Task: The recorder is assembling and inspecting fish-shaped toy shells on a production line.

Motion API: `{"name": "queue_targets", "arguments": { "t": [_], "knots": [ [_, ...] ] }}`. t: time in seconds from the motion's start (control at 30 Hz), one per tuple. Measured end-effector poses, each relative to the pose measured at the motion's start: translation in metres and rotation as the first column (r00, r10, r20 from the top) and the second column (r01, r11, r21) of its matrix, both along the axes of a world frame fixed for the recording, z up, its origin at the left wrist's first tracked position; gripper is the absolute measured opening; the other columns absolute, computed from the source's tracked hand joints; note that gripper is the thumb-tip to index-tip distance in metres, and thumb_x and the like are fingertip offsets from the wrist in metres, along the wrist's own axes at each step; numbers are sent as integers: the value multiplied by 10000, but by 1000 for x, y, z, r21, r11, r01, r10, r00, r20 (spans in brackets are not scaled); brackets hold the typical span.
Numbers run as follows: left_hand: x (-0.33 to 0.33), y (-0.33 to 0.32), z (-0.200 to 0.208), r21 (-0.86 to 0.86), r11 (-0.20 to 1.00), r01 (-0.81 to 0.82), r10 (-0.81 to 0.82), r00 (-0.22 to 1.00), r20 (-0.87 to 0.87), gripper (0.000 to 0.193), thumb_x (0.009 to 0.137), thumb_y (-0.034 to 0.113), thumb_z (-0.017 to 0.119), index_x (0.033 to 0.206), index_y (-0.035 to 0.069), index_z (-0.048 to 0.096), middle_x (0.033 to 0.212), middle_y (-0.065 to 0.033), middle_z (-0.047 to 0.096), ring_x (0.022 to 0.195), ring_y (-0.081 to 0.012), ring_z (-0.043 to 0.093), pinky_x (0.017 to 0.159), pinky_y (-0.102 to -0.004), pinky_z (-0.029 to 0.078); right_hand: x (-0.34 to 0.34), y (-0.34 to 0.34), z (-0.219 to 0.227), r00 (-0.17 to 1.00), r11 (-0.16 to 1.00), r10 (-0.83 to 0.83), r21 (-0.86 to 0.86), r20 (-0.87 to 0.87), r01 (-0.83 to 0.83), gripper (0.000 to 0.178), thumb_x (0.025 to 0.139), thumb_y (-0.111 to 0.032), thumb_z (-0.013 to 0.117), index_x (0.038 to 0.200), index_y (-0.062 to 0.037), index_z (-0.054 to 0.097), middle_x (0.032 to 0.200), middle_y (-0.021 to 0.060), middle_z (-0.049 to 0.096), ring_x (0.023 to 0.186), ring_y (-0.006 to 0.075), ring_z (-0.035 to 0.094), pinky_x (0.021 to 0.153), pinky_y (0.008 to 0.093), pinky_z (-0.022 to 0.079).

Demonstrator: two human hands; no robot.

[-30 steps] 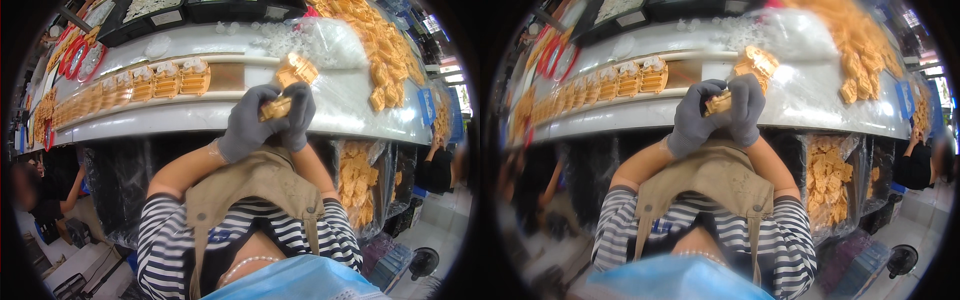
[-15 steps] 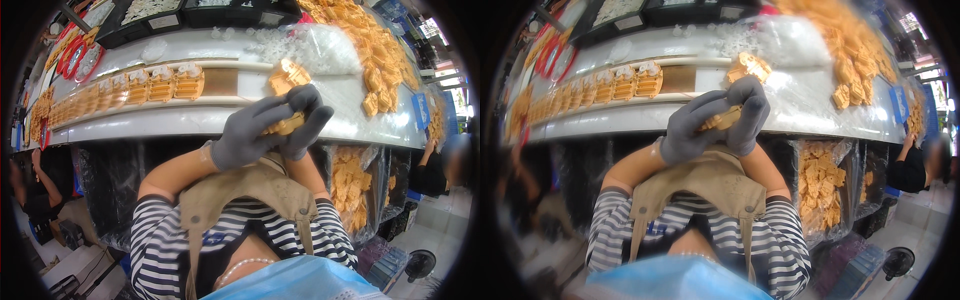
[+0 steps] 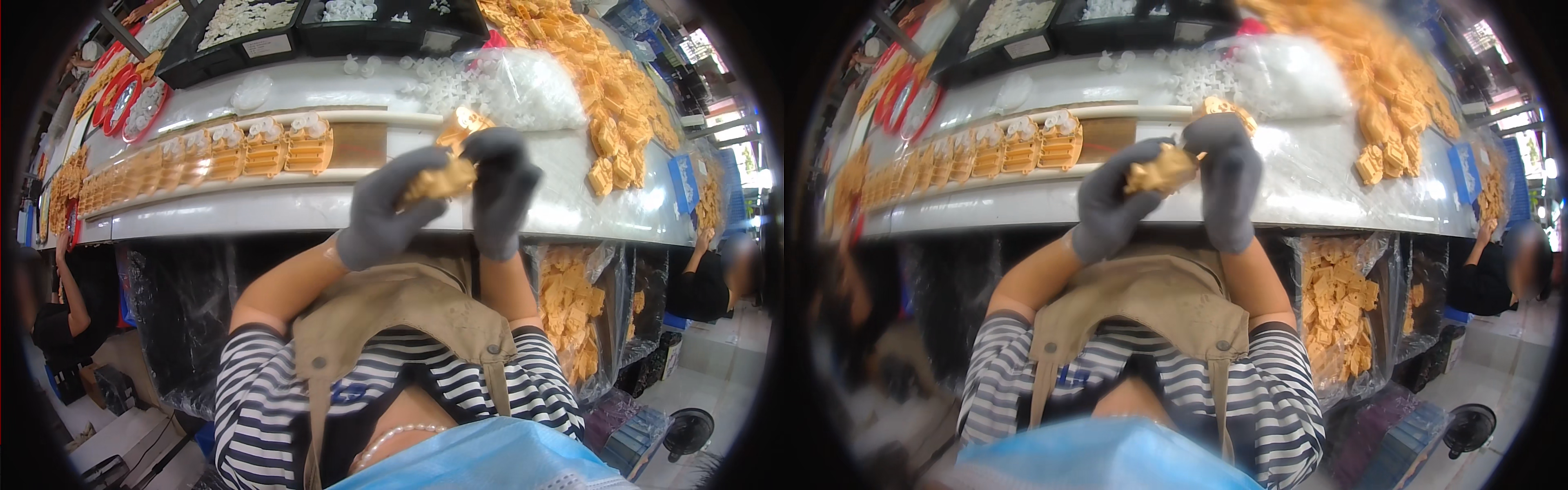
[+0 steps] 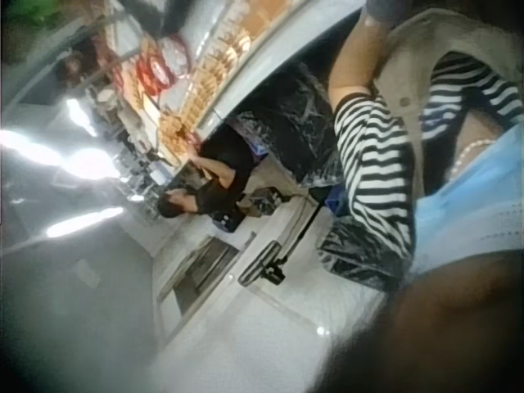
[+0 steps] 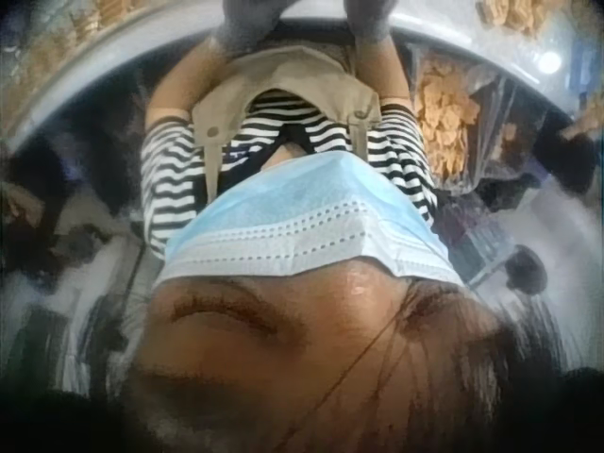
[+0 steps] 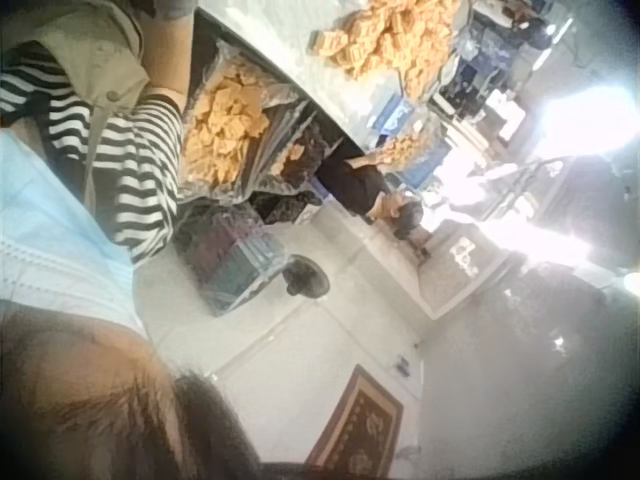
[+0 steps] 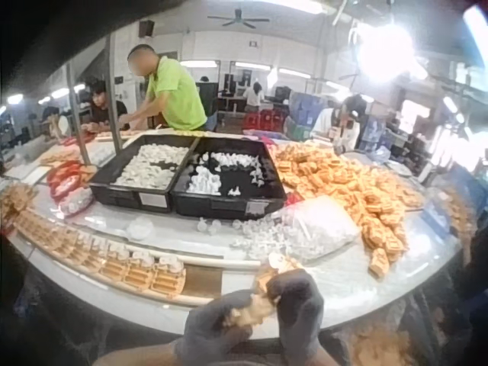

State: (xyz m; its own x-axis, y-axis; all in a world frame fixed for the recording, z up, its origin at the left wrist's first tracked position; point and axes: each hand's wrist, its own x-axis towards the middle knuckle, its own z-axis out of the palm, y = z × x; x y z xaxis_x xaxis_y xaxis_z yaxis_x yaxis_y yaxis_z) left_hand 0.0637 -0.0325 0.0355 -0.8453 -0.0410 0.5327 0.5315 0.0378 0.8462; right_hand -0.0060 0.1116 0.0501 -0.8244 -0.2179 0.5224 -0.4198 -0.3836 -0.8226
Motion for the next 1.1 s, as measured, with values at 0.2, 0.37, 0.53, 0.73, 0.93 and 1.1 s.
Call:
{"name": "queue_targets", "arguments": {
  "t": [0.2,0.37,0.53,0.73,0.93,1.1],
  "knots": [
    [3,-10,7,670,720,180,-365,920,145,598,839,37,554,1389,39,320,1312,-118,441,1168,-172,458,1011,-319,372,-1,1,-15,996,984,70,-167,49,-61,607,903,-543,466,1198,-12,460,1179,110,489,1095,215,493,962,372,406],
    [-12,-21,-5,589,779,217,-357,925,132,534,841,123,623,1317,48,392,1286,-131,471,1166,-202,474,1003,-347,390,22,-1,-19,1000,964,-15,267,23,8,445,717,-94,701,1129,-35,544,1068,69,535,985,183,540,873,318,443],
    [-6,-28,0,316,923,221,-308,915,261,282,834,46,662,1103,44,576,1056,-31,599,966,-100,555,846,-243,473,18,2,-11,933,884,-57,416,-354,211,431,637,-63,784,1023,-73,593,952,70,536,853,208,567,739,311,475],
    [-4,-26,-11,351,903,248,-321,932,169,257,826,17,659,1072,29,584,1077,-57,581,964,-112,549,841,-239,465,18,0,-12,903,884,-30,409,-429,224,425,619,-54,811,986,-78,598,920,73,535,799,200,557,686,285,469],
    [0,-20,-12,303,933,195,-255,951,175,297,829,169,701,1060,30,577,1115,-146,566,977,-178,565,839,-277,485,20,3,-14,899,892,-49,387,-436,236,411,633,-37,799,990,-70,599,894,62,534,769,174,543,668,275,462],
    [-14,-18,-10,474,852,224,-377,890,258,514,841,221,691,1254,14,466,1227,-156,517,1116,-198,514,923,-312,452,19,-2,-30,988,970,-112,229,106,85,313,806,-150,682,1067,-32,556,952,74,553,828,187,576,739,276,479]
  ]
}}
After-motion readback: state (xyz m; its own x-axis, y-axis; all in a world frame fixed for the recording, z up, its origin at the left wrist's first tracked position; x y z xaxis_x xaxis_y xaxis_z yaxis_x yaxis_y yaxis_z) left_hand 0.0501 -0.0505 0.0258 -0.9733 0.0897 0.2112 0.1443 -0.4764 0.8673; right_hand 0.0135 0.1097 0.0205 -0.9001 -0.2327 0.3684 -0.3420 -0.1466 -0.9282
